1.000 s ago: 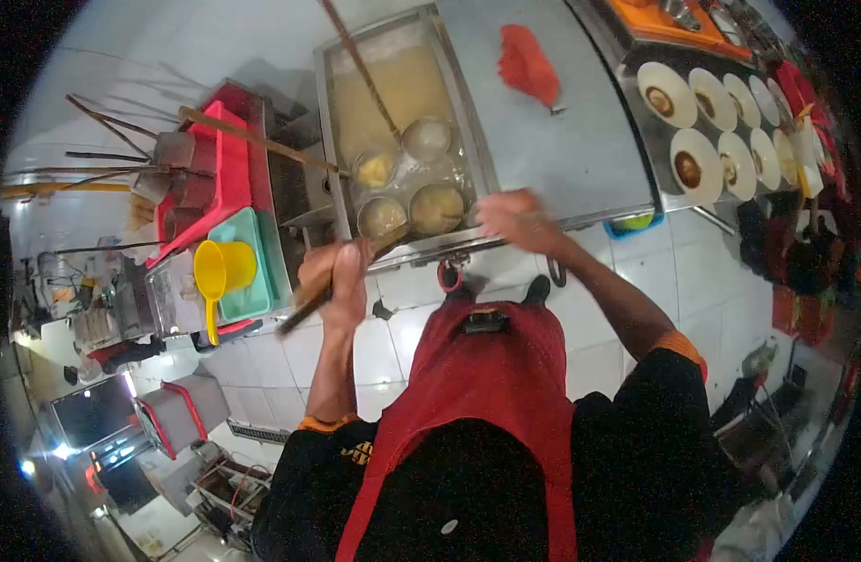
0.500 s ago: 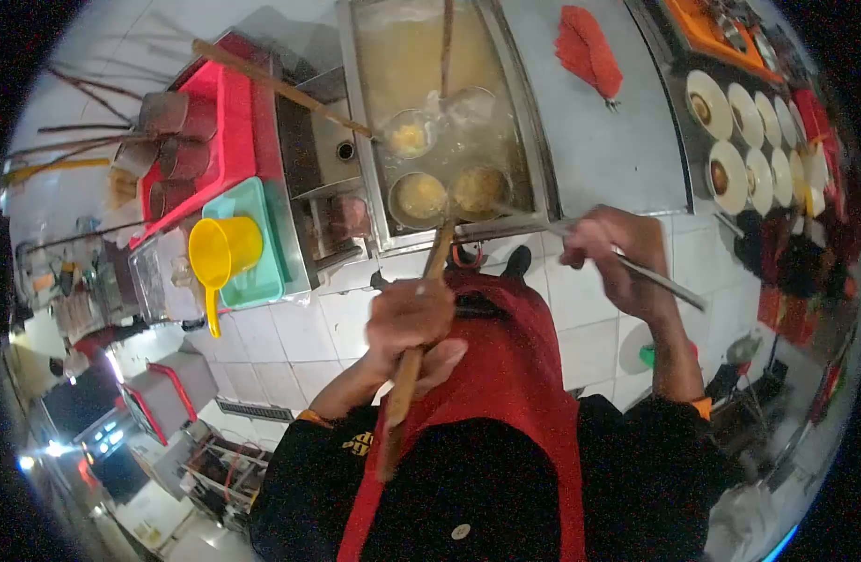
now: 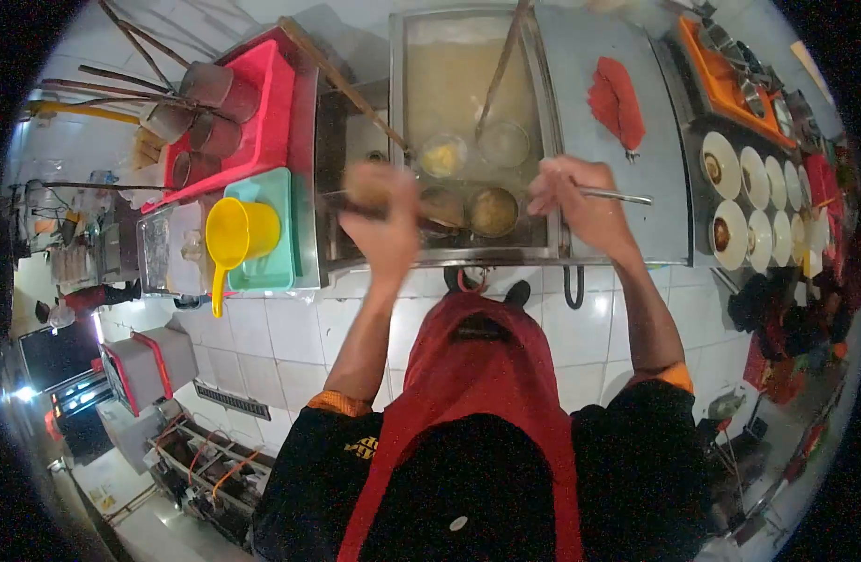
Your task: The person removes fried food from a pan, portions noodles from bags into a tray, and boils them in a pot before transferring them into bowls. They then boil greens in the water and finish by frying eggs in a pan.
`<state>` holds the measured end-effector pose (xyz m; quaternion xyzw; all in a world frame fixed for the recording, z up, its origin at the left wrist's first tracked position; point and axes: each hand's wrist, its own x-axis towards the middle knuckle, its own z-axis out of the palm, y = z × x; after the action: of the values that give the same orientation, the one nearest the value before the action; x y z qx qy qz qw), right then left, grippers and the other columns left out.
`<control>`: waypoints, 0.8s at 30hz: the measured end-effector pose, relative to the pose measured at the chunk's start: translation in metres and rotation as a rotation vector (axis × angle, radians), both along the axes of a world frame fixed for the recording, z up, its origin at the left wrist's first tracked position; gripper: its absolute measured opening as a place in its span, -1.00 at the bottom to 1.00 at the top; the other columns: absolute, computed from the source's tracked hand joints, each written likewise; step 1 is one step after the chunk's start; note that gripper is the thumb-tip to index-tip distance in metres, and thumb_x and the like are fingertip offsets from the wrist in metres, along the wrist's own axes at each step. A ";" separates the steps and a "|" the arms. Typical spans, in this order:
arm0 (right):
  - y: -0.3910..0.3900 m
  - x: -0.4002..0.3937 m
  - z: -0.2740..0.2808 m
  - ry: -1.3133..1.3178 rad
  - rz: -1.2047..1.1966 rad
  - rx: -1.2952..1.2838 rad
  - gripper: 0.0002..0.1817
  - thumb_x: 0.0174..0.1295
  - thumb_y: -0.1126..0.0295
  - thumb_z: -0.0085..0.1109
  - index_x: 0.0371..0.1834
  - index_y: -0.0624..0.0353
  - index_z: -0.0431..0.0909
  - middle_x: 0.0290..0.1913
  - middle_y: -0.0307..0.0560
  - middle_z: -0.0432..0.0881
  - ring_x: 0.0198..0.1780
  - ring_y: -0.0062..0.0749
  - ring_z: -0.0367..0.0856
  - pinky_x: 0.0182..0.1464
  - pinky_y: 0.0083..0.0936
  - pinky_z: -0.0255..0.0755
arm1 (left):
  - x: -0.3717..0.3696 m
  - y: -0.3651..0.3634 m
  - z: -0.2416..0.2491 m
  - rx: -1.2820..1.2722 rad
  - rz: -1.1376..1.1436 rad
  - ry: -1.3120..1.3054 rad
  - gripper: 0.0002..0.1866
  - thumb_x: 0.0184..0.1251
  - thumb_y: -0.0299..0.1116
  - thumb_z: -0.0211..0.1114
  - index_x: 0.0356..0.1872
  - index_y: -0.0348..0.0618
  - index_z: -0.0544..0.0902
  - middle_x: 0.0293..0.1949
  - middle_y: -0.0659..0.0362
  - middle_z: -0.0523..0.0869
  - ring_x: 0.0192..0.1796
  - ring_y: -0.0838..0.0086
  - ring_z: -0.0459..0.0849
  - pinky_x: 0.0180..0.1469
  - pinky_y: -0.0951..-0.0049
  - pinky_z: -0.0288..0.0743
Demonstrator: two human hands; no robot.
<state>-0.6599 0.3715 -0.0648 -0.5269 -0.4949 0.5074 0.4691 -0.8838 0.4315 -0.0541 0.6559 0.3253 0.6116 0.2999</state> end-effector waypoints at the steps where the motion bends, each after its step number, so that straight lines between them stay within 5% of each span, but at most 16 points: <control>1: 0.011 -0.001 0.000 -0.132 -0.036 0.124 -0.76 0.35 0.37 -0.05 -0.30 0.33 0.54 -0.48 -0.17 0.59 -0.45 -0.58 0.61 -0.39 -0.62 0.50 | 0.000 0.026 0.002 -0.097 0.137 -0.142 -0.58 -0.07 -0.57 0.29 -0.13 -0.25 0.37 -0.21 0.04 0.55 -0.26 0.36 0.53 -0.19 0.40 0.38; 3: 0.044 -0.004 -0.031 -0.385 -0.034 0.303 -0.75 0.36 0.32 -0.03 -0.19 0.31 0.53 -0.36 -0.12 0.61 -0.43 -0.51 0.63 -0.33 -0.60 0.54 | 0.004 0.068 0.009 0.124 0.544 0.310 -0.34 -0.04 -0.55 0.27 0.13 -0.27 0.17 -0.04 0.07 0.46 -0.09 0.41 0.48 -0.01 0.44 0.31; 4: 0.060 -0.011 -0.054 -0.394 -0.049 0.308 -0.75 0.36 0.32 -0.03 -0.19 0.31 0.53 -0.36 -0.12 0.61 -0.43 -0.51 0.63 -0.33 -0.60 0.54 | 0.013 0.082 0.011 0.131 0.531 0.301 -0.34 -0.04 -0.55 0.27 0.13 -0.27 0.17 -0.04 0.07 0.46 -0.09 0.41 0.48 -0.01 0.44 0.31; 6: 0.079 -0.028 -0.075 -0.140 -0.050 -0.036 -0.74 0.36 0.35 -0.04 -0.28 0.35 0.54 -0.42 -0.17 0.61 -0.42 -0.52 0.64 -0.36 -0.59 0.51 | 0.027 0.100 0.014 -0.250 0.025 -0.182 -0.31 -0.02 -0.53 0.27 0.19 -0.32 0.18 -0.07 0.10 0.47 -0.09 0.49 0.49 -0.08 0.50 0.35; 7: 0.078 -0.024 -0.071 -0.147 -0.057 -0.040 -0.74 0.36 0.35 -0.04 -0.28 0.35 0.54 -0.42 -0.17 0.61 -0.42 -0.52 0.64 -0.36 -0.59 0.51 | 0.021 0.105 0.014 -0.389 -0.116 -0.138 -0.52 -0.04 -0.52 0.27 0.00 -0.34 0.42 -0.26 0.17 0.56 -0.26 0.60 0.52 -0.27 0.56 0.40; 8: 0.078 -0.015 -0.064 -0.098 -0.147 -0.034 -0.73 0.37 0.32 -0.06 -0.20 0.33 0.53 -0.34 -0.15 0.61 -0.39 -0.49 0.64 -0.31 -0.57 0.52 | 0.022 0.104 0.012 -0.388 -0.119 -0.148 -0.52 -0.04 -0.52 0.27 0.00 -0.34 0.42 -0.26 0.17 0.56 -0.26 0.60 0.52 -0.27 0.56 0.40; 10: 0.075 -0.002 -0.078 -0.053 -0.231 -0.044 -0.71 0.37 0.29 -0.08 -0.12 0.31 0.53 -0.27 -0.12 0.61 -0.36 -0.47 0.63 -0.26 -0.55 0.53 | 0.022 0.079 0.003 -0.457 -0.276 -0.030 -0.81 -0.05 -0.50 0.31 -0.35 -0.31 0.58 -0.55 0.33 0.53 -0.52 0.68 0.43 -0.50 0.57 0.32; 12: 0.065 0.004 -0.135 -0.724 0.002 0.278 -0.72 0.35 0.29 -0.05 -0.15 0.28 0.55 -0.29 -0.10 0.63 -0.36 -0.38 0.64 -0.24 -0.47 0.54 | 0.013 0.053 0.019 -0.338 -0.573 0.241 -0.84 -0.10 -0.52 0.40 -0.49 -0.23 0.56 -0.61 0.30 0.54 -0.53 0.59 0.48 -0.43 0.52 0.40; 14: 0.062 -0.009 -0.082 -0.508 -0.027 0.133 -0.77 0.30 0.29 0.03 -0.21 0.21 0.59 -0.34 -0.07 0.65 -0.37 -0.28 0.63 -0.23 -0.37 0.54 | 0.017 0.034 -0.001 -0.380 -0.836 0.176 -0.81 -0.09 -0.53 0.41 -0.64 -0.19 0.50 -0.65 0.24 0.52 -0.57 0.59 0.45 -0.50 0.49 0.35; 16: 0.054 -0.020 -0.072 -0.026 -0.276 0.113 -0.77 0.31 0.30 0.03 -0.31 0.23 0.59 -0.42 -0.07 0.65 -0.38 -0.33 0.63 -0.28 -0.39 0.53 | 0.019 0.020 0.008 -0.265 -0.843 0.140 -0.79 -0.09 -0.53 0.41 -0.65 -0.19 0.48 -0.65 0.22 0.51 -0.58 0.57 0.44 -0.51 0.48 0.32; 17: 0.050 -0.022 -0.064 -0.695 -0.031 0.052 -0.70 0.38 0.30 -0.06 -0.37 0.29 0.56 -0.46 -0.14 0.63 -0.37 -0.43 0.64 -0.32 -0.53 0.53 | 0.017 0.011 0.012 -0.159 -0.856 0.111 -0.76 -0.09 -0.54 0.42 -0.65 -0.19 0.46 -0.66 0.21 0.50 -0.60 0.55 0.42 -0.53 0.48 0.29; 18: 0.046 -0.025 -0.052 -0.695 -0.029 0.044 -0.70 0.38 0.30 -0.06 -0.37 0.29 0.56 -0.46 -0.14 0.63 -0.37 -0.43 0.64 -0.32 -0.53 0.53 | 0.014 0.004 0.012 -0.166 -0.858 0.108 -0.76 -0.09 -0.54 0.42 -0.65 -0.19 0.46 -0.66 0.21 0.50 -0.60 0.55 0.42 -0.53 0.48 0.29; 20: 0.041 -0.030 -0.033 -0.027 -0.233 -0.039 -0.69 0.39 0.33 -0.08 -0.41 0.31 0.54 -0.49 -0.14 0.62 -0.38 -0.46 0.64 -0.34 -0.56 0.51 | 0.012 0.001 0.013 -0.287 -0.861 0.013 -0.68 -0.04 -0.42 0.45 -0.67 -0.17 0.41 -0.74 0.15 0.34 -0.69 0.41 0.26 -0.61 0.40 0.10; 22: 0.036 -0.027 -0.057 -0.159 -0.269 0.087 -0.71 0.35 0.33 -0.03 -0.41 0.31 0.55 -0.48 -0.12 0.62 -0.39 -0.48 0.63 -0.33 -0.50 0.51 | 0.010 0.010 0.017 -0.304 -0.901 0.053 -0.68 0.02 -0.33 0.44 -0.67 -0.16 0.43 -0.74 0.14 0.35 -0.69 0.36 0.26 -0.62 0.38 0.10; 24: 0.031 -0.037 -0.062 -0.747 0.066 0.122 -0.71 0.34 0.31 -0.01 -0.41 0.32 0.55 -0.46 -0.09 0.63 -0.39 -0.47 0.62 -0.31 -0.49 0.51 | 0.013 0.011 0.018 -0.205 -0.903 0.111 -0.64 0.06 -0.27 0.42 -0.69 -0.17 0.42 -0.74 0.12 0.37 -0.70 0.29 0.29 -0.62 0.33 0.11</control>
<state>-0.6966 0.4027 -0.1271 -0.6304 -0.6777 0.2649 0.2703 -0.8704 0.4422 -0.0358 0.7307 0.0815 0.3484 0.5815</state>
